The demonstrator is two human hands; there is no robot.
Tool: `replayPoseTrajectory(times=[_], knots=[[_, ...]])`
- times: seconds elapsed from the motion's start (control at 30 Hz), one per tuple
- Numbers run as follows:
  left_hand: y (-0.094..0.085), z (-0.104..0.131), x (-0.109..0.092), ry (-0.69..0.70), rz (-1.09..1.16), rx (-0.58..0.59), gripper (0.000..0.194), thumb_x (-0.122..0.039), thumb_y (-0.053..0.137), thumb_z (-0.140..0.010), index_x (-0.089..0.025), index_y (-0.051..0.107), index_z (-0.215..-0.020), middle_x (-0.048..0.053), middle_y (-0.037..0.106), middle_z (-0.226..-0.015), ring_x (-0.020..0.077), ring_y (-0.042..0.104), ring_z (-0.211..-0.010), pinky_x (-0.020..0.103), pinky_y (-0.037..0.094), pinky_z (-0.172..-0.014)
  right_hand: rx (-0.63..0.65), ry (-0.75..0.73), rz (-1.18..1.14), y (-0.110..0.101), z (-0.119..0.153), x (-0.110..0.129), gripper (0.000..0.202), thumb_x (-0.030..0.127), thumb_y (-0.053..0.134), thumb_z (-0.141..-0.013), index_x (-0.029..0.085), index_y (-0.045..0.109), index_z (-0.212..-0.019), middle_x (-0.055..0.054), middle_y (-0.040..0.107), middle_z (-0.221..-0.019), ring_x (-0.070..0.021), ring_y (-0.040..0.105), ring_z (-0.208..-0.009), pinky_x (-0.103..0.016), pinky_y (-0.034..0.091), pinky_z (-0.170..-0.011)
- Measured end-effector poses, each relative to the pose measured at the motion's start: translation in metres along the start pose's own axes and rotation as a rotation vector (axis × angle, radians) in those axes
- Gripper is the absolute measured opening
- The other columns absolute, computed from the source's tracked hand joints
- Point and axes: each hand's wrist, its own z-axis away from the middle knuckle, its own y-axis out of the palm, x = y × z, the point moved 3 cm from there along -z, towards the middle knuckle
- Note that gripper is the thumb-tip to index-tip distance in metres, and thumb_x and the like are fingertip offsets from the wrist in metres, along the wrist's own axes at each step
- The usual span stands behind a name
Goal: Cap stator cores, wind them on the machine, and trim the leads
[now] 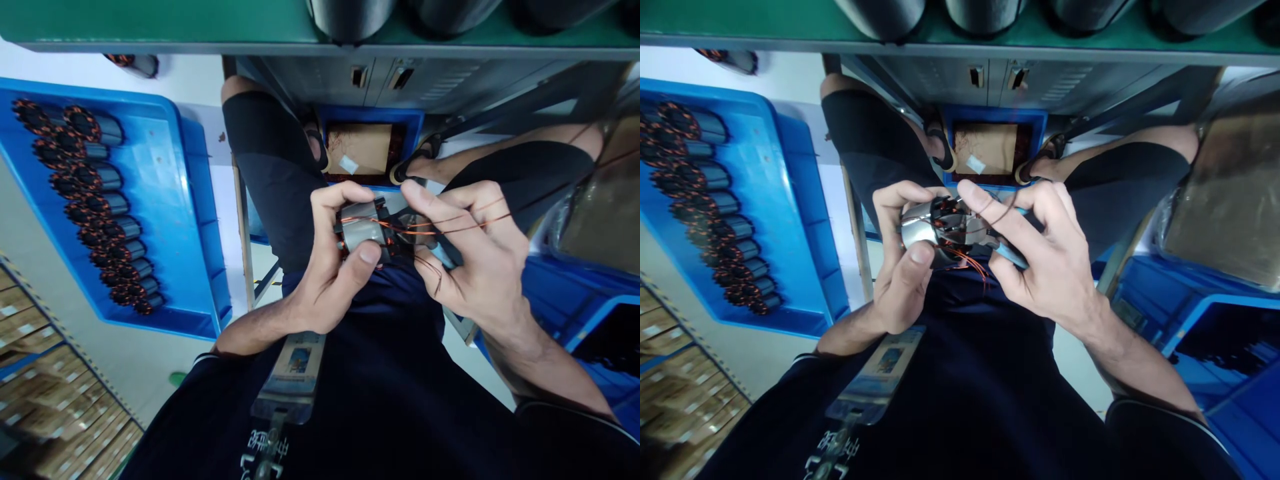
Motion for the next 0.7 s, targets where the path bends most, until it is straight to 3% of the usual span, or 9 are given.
replayPoseTrajectory(times=[0.1,0.17,0.27,0.33,0.47,0.57,0.63,0.7], knots=[[0.000,0.000,-0.005,-0.004,0.029,0.028,0.053,-0.055,0.074,-0.112,-0.037,0.058,-0.159,0.007,0.062,-0.135,0.0250,0.070,-0.107,0.043,0.065,-0.096,-0.011,-0.037,-0.017,-0.002,0.000,0.002,0.074,0.015,0.070,-0.105,0.038,0.067,-0.174,-0.008,0.071,-0.117,-0.0281,0.077,-0.106,-0.047,0.072,-0.104],[0.001,-0.001,-0.006,-0.015,0.062,0.029,0.047,-0.058,0.077,-0.109,-0.038,0.064,-0.150,0.006,0.064,-0.135,0.0274,0.070,-0.112,0.047,0.067,-0.101,-0.011,-0.070,-0.022,-0.002,0.000,0.004,0.071,0.010,0.068,-0.103,0.035,0.071,-0.170,-0.005,0.076,-0.110,-0.0225,0.078,-0.095,-0.039,0.072,-0.096],[0.007,-0.004,-0.007,-0.096,0.168,-0.029,0.030,-0.058,0.068,-0.114,-0.037,0.070,-0.136,0.006,0.067,-0.133,0.0290,0.070,-0.119,0.051,0.066,-0.110,0.024,-0.024,-0.062,0.002,0.001,0.004,0.066,0.010,0.063,-0.106,0.034,0.074,-0.166,-0.001,0.080,-0.101,-0.0166,0.072,-0.078,-0.030,0.069,-0.077],[0.011,-0.006,-0.007,-0.184,0.221,-0.082,0.022,-0.054,0.064,-0.117,-0.036,0.071,-0.129,0.005,0.069,-0.129,0.0271,0.070,-0.117,0.047,0.067,-0.109,0.036,0.011,-0.129,0.006,0.002,0.004,0.064,0.012,0.060,-0.108,0.034,0.073,-0.167,0.000,0.083,-0.102,-0.0165,0.072,-0.077,-0.030,0.067,-0.073],[0.018,-0.009,-0.012,-0.291,0.285,-0.156,0.017,-0.052,0.069,-0.115,-0.035,0.070,-0.118,0.002,0.071,-0.120,0.0239,0.072,-0.106,0.040,0.068,-0.098,-0.014,0.017,-0.113,0.011,0.003,0.003,0.065,0.013,0.063,-0.106,0.033,0.074,-0.167,-0.002,0.077,-0.102,-0.0184,0.073,-0.085,-0.035,0.071,-0.083],[0.019,-0.010,-0.015,-0.295,0.304,-0.187,0.017,-0.050,0.068,-0.117,-0.034,0.072,-0.117,0.002,0.070,-0.120,0.0243,0.074,-0.111,0.043,0.068,-0.105,-0.038,0.010,0.011,0.010,0.004,0.003,0.061,0.015,0.068,-0.106,0.031,0.078,-0.164,-0.001,0.073,-0.093,-0.0177,0.071,-0.080,-0.034,0.069,-0.080],[0.020,-0.009,-0.015,-0.314,0.316,-0.212,0.017,-0.050,0.068,-0.117,-0.033,0.072,-0.117,0.003,0.071,-0.120,0.0246,0.075,-0.114,0.044,0.068,-0.108,-0.018,0.025,-0.003,0.011,0.002,0.000,0.057,0.016,0.071,-0.108,0.031,0.080,-0.162,0.000,0.078,-0.091,-0.0153,0.071,-0.073,-0.030,0.066,-0.070],[0.020,-0.009,-0.013,-0.376,0.346,-0.232,0.014,-0.047,0.069,-0.116,-0.033,0.072,-0.117,0.002,0.071,-0.116,0.0228,0.075,-0.104,0.042,0.071,-0.100,0.010,0.056,-0.129,0.013,-0.001,-0.004,0.057,0.013,0.073,-0.107,0.032,0.082,-0.160,0.000,0.089,-0.103,-0.0157,0.081,-0.078,-0.029,0.072,-0.076]])
